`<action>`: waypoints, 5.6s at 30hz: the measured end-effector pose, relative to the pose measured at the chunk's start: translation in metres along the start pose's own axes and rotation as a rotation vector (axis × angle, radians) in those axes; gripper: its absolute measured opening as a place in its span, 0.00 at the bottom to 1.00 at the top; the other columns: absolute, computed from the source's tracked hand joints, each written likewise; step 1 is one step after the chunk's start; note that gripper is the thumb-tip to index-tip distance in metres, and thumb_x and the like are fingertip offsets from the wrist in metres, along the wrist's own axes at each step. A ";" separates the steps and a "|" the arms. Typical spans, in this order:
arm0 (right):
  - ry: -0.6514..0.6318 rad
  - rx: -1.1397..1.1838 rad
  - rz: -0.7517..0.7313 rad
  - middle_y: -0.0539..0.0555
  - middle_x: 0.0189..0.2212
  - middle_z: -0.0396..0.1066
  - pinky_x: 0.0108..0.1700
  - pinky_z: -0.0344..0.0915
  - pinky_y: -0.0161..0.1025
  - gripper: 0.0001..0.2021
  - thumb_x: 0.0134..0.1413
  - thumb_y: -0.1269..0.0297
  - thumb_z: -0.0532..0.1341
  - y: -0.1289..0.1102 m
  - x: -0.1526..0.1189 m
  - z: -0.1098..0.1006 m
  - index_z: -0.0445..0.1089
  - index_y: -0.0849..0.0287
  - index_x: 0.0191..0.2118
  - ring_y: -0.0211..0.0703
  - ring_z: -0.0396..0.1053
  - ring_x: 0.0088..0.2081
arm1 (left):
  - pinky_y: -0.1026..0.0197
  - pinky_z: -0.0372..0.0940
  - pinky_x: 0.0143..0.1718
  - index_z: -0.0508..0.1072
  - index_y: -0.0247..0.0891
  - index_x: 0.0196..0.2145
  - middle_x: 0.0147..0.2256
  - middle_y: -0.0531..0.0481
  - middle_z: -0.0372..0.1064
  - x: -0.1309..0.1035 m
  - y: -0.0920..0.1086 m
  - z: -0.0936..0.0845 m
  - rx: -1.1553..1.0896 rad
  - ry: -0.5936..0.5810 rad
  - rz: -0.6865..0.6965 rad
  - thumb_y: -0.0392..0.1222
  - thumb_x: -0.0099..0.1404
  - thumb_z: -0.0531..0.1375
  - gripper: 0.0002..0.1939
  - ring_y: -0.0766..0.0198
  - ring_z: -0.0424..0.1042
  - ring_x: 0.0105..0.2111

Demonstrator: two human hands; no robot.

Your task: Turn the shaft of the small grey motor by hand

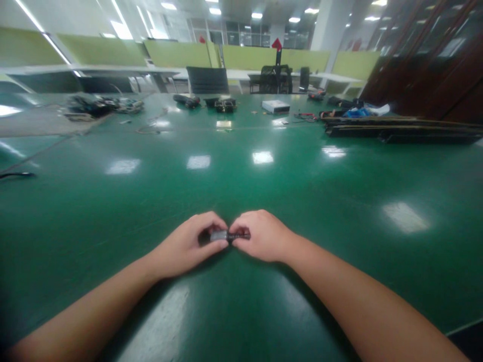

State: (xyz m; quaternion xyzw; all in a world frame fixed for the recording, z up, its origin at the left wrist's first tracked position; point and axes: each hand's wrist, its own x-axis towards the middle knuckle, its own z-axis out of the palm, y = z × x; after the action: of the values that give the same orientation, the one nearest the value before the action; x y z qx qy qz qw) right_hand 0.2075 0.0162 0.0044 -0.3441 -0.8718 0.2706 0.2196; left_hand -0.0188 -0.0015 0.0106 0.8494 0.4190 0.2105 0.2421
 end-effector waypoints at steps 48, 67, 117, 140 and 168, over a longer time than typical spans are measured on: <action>-0.077 -0.153 -0.082 0.51 0.30 0.74 0.35 0.60 0.34 0.05 0.51 0.70 0.65 -0.001 -0.004 -0.014 0.78 0.59 0.35 0.38 0.68 0.32 | 0.59 0.61 0.38 0.72 0.39 0.36 0.34 0.51 0.71 -0.001 0.001 -0.002 0.042 -0.024 0.032 0.46 0.61 0.66 0.10 0.60 0.70 0.35; -0.234 -0.022 0.108 0.50 0.28 0.75 0.31 0.63 0.33 0.06 0.49 0.70 0.65 0.018 -0.010 -0.039 0.79 0.59 0.35 0.36 0.69 0.28 | 0.58 0.62 0.38 0.73 0.40 0.36 0.34 0.52 0.71 -0.001 -0.002 -0.001 0.039 -0.018 0.027 0.47 0.61 0.67 0.11 0.60 0.70 0.34; -0.002 -0.108 -0.150 0.50 0.31 0.74 0.38 0.60 0.35 0.05 0.56 0.67 0.65 0.004 -0.002 0.002 0.77 0.59 0.38 0.38 0.68 0.33 | 0.60 0.62 0.38 0.72 0.39 0.38 0.35 0.52 0.71 0.000 -0.003 0.002 0.016 0.010 0.030 0.46 0.61 0.66 0.10 0.61 0.70 0.35; -0.042 -0.137 -0.083 0.51 0.31 0.75 0.37 0.61 0.36 0.06 0.53 0.64 0.66 0.000 -0.002 -0.005 0.78 0.58 0.37 0.39 0.69 0.33 | 0.59 0.61 0.39 0.72 0.39 0.38 0.35 0.51 0.71 0.000 -0.002 0.000 0.007 -0.008 0.037 0.45 0.62 0.66 0.10 0.61 0.70 0.35; -0.163 -0.060 0.051 0.49 0.26 0.74 0.31 0.60 0.32 0.03 0.48 0.68 0.67 0.014 -0.008 -0.030 0.77 0.59 0.31 0.35 0.68 0.28 | 0.58 0.63 0.39 0.72 0.40 0.38 0.36 0.50 0.71 -0.002 -0.006 0.000 0.006 -0.001 0.026 0.49 0.62 0.66 0.13 0.60 0.70 0.36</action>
State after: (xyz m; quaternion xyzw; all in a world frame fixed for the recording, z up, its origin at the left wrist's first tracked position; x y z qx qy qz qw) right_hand 0.2361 0.0287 0.0172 -0.3493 -0.8855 0.2770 0.1307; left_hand -0.0240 -0.0003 0.0070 0.8556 0.4085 0.2119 0.2372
